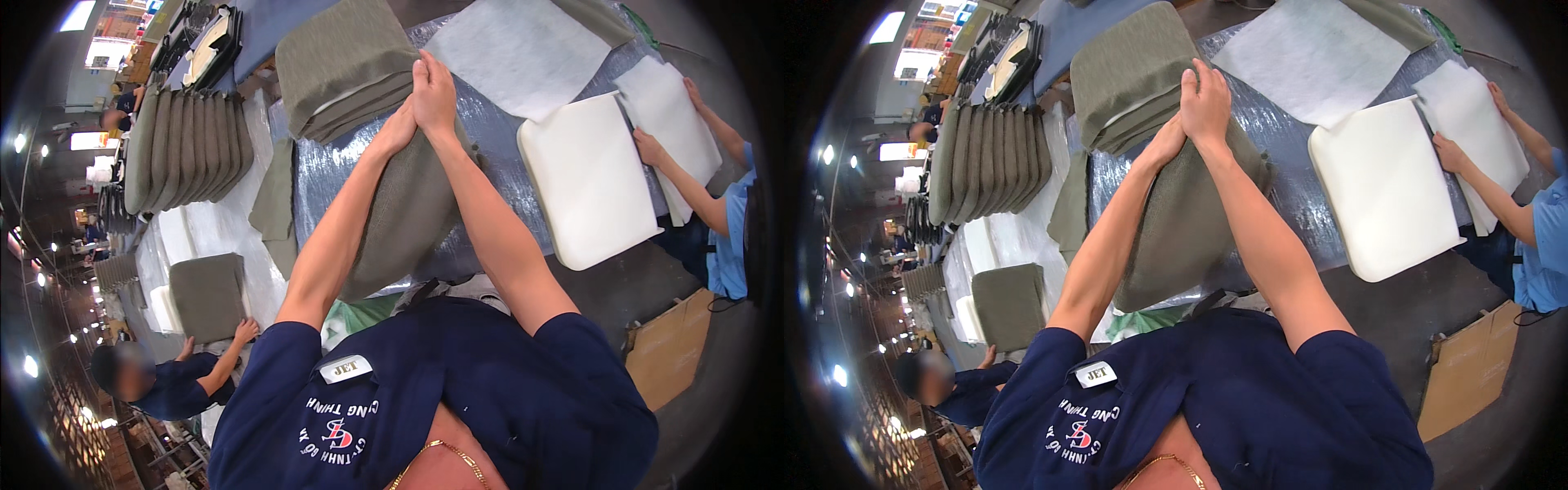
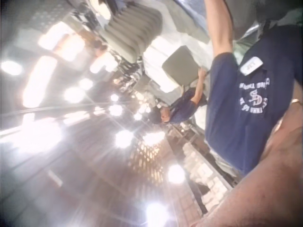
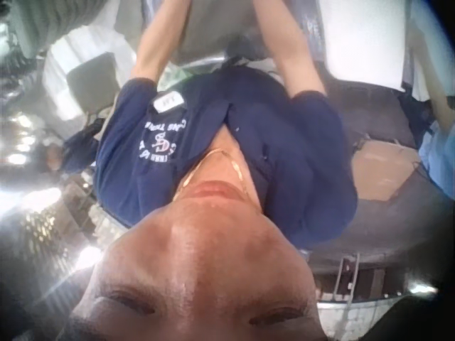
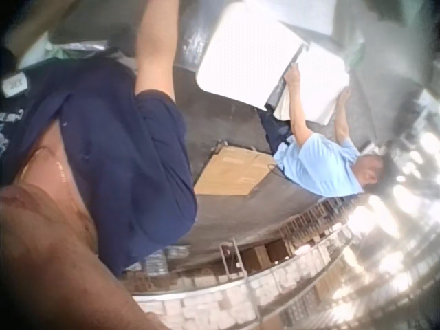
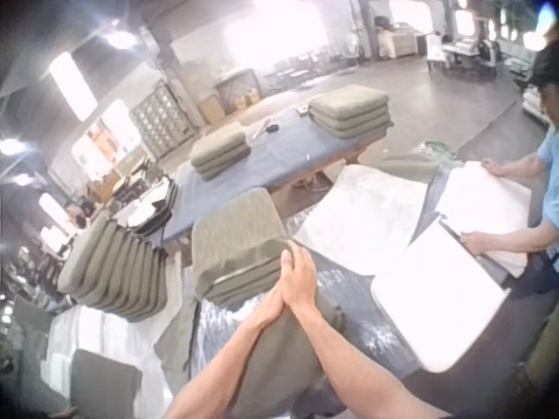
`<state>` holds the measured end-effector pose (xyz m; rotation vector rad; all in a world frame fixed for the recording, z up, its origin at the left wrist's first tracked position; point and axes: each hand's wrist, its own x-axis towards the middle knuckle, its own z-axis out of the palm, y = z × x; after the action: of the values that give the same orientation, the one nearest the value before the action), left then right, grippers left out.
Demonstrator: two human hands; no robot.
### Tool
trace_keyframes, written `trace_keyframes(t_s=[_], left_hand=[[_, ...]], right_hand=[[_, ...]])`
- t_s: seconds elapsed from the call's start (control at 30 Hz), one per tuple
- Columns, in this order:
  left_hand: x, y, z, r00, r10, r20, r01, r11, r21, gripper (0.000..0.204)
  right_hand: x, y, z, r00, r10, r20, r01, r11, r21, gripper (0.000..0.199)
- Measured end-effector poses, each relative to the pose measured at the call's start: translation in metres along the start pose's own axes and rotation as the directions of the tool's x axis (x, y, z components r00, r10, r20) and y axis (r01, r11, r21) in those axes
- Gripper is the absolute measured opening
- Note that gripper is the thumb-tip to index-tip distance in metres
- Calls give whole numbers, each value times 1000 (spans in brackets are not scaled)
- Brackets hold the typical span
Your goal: The person repeatedly picks up olive-green fabric cushion covers, folds them by hand, and places them into a growing stack on a plastic-wrapped table. White foam inserts are handled and set aside during the process.
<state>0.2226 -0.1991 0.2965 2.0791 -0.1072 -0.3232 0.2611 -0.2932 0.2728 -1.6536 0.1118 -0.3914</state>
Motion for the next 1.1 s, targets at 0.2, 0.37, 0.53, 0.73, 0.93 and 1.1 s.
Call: trace_keyframes(t_s=[0.2,0.37,0.53,0.73,0.93,1.1], left_hand=[[-22,27,34,988,23,-153,49,890,453,63],[-41,39,51,987,101,-122,-4,787,618,70],[-60,46,36,987,149,60,-158,965,208,82],[-137,-31,34,944,-181,276,321,699,-639,75],[-144,-17,-9,992,-128,0,86,666,-741,74],[-135,-43,-23,982,-108,-154,-21,752,-658,73]], right_hand=[[-29,63,-19,995,27,-93,5,946,325,44],[-81,87,-39,987,149,-68,-112,917,382,51],[-181,91,-57,888,458,36,-401,734,549,58],[-183,50,-55,862,482,155,-447,582,679,65],[-120,-33,-21,913,275,300,-398,757,518,65],[-104,-73,42,967,-1,256,-40,987,153,64]])
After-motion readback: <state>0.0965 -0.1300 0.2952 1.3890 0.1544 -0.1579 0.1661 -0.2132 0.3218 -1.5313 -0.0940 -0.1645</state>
